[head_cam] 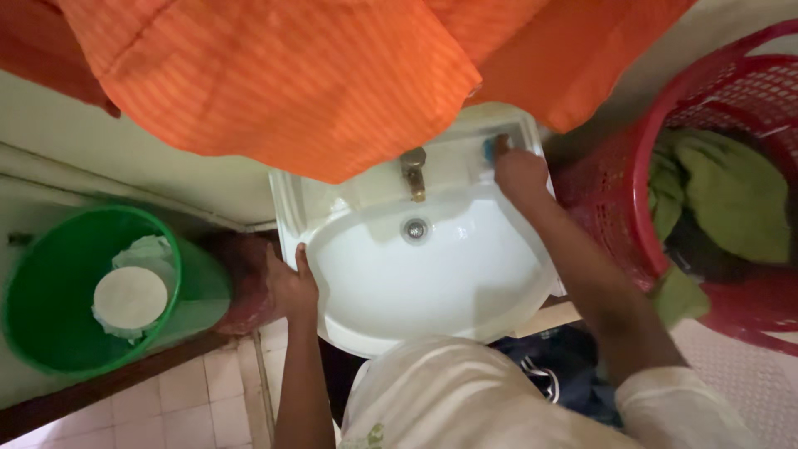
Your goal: The person cleans a bathroom sink by scrubbing the basin and the surrounding edges with a small blue sponge, periodically turning the faucet on and off to rinse the area.
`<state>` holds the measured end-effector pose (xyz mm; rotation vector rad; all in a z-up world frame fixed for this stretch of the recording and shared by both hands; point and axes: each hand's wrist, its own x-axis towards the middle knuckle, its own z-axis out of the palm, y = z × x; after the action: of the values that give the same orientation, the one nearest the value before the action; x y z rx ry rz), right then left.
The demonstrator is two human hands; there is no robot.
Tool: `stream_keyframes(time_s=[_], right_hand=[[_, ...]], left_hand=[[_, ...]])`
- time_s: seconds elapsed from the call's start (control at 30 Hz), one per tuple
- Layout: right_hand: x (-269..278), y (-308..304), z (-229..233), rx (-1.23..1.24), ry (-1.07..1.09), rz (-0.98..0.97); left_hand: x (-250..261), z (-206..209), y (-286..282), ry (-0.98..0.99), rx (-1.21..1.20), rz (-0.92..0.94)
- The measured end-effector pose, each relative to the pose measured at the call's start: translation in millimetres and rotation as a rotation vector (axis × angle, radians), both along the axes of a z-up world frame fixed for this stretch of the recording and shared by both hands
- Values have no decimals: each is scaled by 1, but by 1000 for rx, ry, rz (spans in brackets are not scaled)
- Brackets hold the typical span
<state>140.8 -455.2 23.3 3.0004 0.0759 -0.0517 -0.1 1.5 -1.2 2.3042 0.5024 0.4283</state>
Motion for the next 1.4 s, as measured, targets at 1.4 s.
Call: stream_keyframes(time_s=[1.4], right_hand=[[-19,82,-25,128,-141,208]], left_hand=[[-4,-24,7,-106,246,-104]])
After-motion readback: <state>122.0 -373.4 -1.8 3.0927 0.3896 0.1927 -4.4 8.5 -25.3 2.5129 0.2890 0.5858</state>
